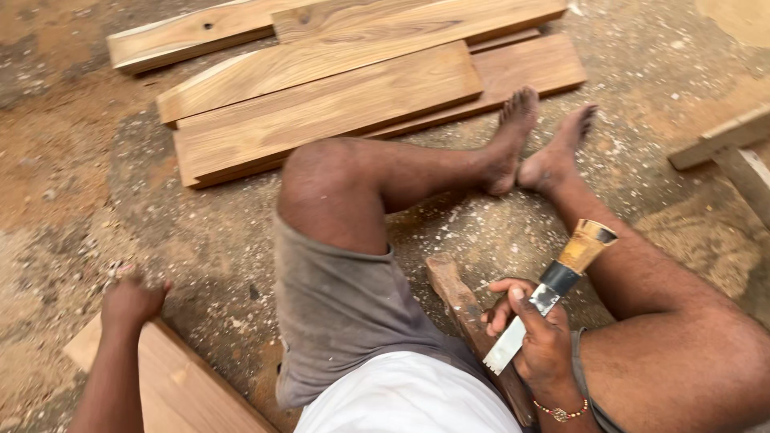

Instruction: The person works on various wooden boards on the ground, using a mallet and chisel to carve joints and later handles the wood sections by hand.

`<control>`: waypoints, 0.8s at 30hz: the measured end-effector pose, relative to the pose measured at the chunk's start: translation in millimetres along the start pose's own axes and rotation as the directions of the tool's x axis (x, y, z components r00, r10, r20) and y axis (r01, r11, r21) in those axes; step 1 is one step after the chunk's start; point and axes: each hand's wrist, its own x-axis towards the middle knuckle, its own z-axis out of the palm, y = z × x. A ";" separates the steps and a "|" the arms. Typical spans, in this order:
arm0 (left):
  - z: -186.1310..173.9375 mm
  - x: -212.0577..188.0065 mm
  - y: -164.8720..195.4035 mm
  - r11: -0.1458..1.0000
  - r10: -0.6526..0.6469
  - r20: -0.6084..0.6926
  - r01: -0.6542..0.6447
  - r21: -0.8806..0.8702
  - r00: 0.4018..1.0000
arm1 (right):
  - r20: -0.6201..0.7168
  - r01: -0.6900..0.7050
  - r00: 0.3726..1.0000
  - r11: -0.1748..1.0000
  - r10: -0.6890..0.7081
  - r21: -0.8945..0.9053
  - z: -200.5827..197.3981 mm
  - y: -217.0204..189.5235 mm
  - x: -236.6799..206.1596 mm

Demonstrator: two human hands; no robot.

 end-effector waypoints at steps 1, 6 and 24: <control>18.4 -19.3 -30.6 0.977 -0.166 -0.068 0.154 -0.148 0.984 | 0.002 0.002 1.000 1.000 -0.002 0.003 3.2 -0.5 3.8; 81.8 -88.9 -123.6 0.812 -0.537 0.086 0.542 -0.216 0.839 | 0.041 -0.048 0.998 0.997 0.050 -0.052 16.4 5.9 32.8; 76.2 -147.6 39.8 0.755 -0.491 -0.023 0.412 -0.510 0.871 | 0.230 -0.157 0.962 0.987 0.148 0.024 -16.9 28.4 52.2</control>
